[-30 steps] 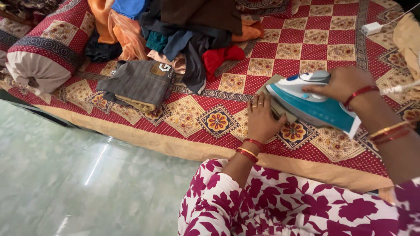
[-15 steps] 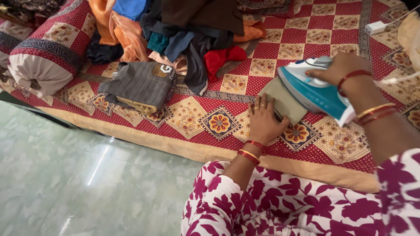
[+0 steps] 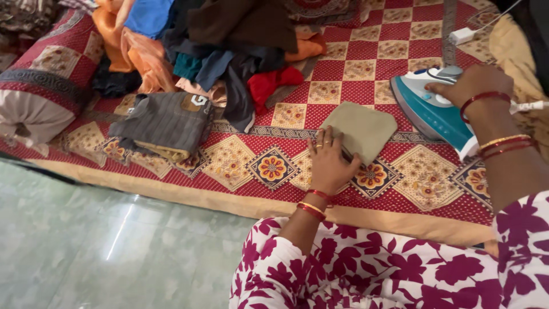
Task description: The person irons two pairs of shorts on a patterned bedspread. They first iron a light-colored pair, then switch to a dark brown pair, smoothing and folding each garment after ironing.
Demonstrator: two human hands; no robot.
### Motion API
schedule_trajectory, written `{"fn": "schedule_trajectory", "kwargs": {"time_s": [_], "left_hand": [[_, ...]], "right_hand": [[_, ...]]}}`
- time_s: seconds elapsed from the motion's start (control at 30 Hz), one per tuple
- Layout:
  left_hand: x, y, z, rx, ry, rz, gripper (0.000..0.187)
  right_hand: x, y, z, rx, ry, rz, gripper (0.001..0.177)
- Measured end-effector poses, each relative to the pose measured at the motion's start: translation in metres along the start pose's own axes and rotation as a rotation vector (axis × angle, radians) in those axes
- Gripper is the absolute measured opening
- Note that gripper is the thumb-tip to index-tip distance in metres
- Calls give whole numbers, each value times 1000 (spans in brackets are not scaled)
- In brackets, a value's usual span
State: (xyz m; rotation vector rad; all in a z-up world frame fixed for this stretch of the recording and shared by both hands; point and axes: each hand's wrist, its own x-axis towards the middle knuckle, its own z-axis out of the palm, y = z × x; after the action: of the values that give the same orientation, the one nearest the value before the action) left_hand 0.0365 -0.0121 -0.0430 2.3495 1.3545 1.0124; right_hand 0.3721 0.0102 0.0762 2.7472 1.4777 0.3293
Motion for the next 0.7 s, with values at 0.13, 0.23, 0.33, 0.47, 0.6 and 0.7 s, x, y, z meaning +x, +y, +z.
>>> {"fn": "schedule_trajectory", "kwargs": {"time_s": [0.13,0.23,0.33,0.47,0.6,0.7], "left_hand": [[-1,3,-5,-44,-29,62,75],[-3,7,-11,-32,-66,108,87],[-4,10,-16,-4,-78,146,101],[1,11,-15,47,-88,186,105],[0,12,-15,22,-100,177,104],[0,12,-15,14,-108,182,94]], "right_hand": [[12,14,-5,85,77,41,97],[15,29,-5,356,237,109,90],[21,42,12,612,512,116,72],[35,51,65,1039,890,-2,51],[27,63,124,1121,954,75,46],[21,70,147,1497,751,106,44]]}}
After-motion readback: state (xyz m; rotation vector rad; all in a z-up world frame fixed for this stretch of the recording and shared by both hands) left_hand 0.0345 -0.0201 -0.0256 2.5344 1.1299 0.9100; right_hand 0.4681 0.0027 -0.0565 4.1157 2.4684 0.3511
